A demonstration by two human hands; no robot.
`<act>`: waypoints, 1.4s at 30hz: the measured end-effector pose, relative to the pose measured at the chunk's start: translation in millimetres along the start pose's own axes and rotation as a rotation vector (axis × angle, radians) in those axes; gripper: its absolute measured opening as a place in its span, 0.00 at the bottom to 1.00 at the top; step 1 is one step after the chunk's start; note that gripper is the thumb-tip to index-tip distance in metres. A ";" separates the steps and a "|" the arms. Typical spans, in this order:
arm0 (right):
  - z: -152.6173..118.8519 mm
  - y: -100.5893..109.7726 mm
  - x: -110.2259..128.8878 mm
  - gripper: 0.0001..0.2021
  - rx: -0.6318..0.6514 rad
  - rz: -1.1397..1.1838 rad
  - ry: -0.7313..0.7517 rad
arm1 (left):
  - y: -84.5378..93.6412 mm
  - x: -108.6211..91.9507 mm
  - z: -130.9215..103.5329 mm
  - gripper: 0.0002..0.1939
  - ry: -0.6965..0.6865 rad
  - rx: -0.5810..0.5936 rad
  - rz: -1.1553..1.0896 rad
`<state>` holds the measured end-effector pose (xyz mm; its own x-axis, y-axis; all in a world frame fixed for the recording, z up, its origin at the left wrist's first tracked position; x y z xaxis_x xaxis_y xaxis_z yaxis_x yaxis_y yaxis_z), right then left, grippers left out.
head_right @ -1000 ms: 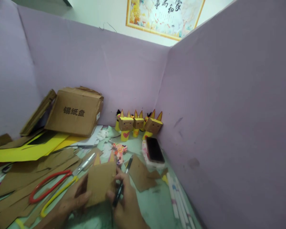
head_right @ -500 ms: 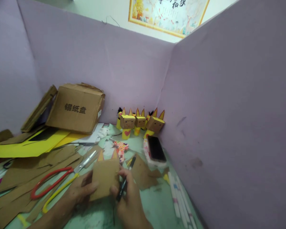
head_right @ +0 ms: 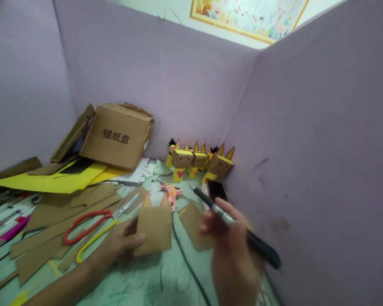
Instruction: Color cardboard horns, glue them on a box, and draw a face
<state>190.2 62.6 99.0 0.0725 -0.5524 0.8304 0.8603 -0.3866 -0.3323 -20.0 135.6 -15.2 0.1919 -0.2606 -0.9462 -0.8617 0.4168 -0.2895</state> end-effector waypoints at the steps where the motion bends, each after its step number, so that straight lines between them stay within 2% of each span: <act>1: -2.8 -5.5 -2.0 0.14 0.007 -0.018 0.002 | -0.2 -0.6 -0.7 0.38 -0.002 0.005 0.002; 4: -16.7 -21.8 -24.1 0.08 0.060 -0.013 -0.052 | -0.2 -2.9 -2.9 0.36 -0.008 0.020 0.026; 8: -37.6 -41.0 -64.3 0.10 0.256 0.204 -0.214 | -0.7 -5.4 -2.7 0.36 -0.017 0.065 0.049; 10: -43.3 -44.5 -76.4 0.07 0.309 0.235 -0.238 | -1.5 -6.4 -1.9 0.35 -0.021 0.096 0.056; 14: -46.5 -42.3 -89.0 0.13 0.412 0.119 -0.253 | -2.8 -8.1 -2.2 0.35 -0.028 0.129 0.068; 18: -49.9 -34.6 -97.2 0.09 0.439 -0.088 -0.236 | -3.7 -7.4 -3.4 0.34 -0.057 0.145 0.035; 22: -52.2 -36.3 -98.3 0.03 0.400 -0.236 -0.212 | -4.2 -5.7 -2.9 0.33 -0.105 0.165 -0.042; 26: -47.8 -39.4 -84.7 0.04 0.344 -0.343 -0.108 | -3.3 -4.9 -2.1 0.32 -0.109 0.164 -0.062; 30: -49.3 -39.1 -75.8 0.02 0.383 -0.468 -0.026 | -4.0 -6.9 -2.5 0.32 -0.109 0.176 -0.044; 36: -54.7 -40.5 -82.2 0.07 0.412 -0.530 0.025 | -4.9 -9.6 -4.2 0.31 -0.059 0.133 0.031; 42: -52.4 -43.9 -80.0 0.08 0.435 -0.499 0.101 | -5.7 -12.6 -5.4 0.31 -0.012 0.107 0.099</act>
<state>120.2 85.0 23.8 -0.4161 -0.4594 0.7847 0.9051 -0.2926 0.3086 -20.0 131.8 -0.8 0.1144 -0.2032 -0.9724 -0.8218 0.5306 -0.2076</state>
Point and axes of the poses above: each hand's wrist, its own z-axis towards the middle knuckle, its own y-axis out of the back of the hand, x = y × z, the point moved 4 cm from there along z, towards the middle knuckle, and after that the axes turned 4 degrees about x, right-handed, at the moved point
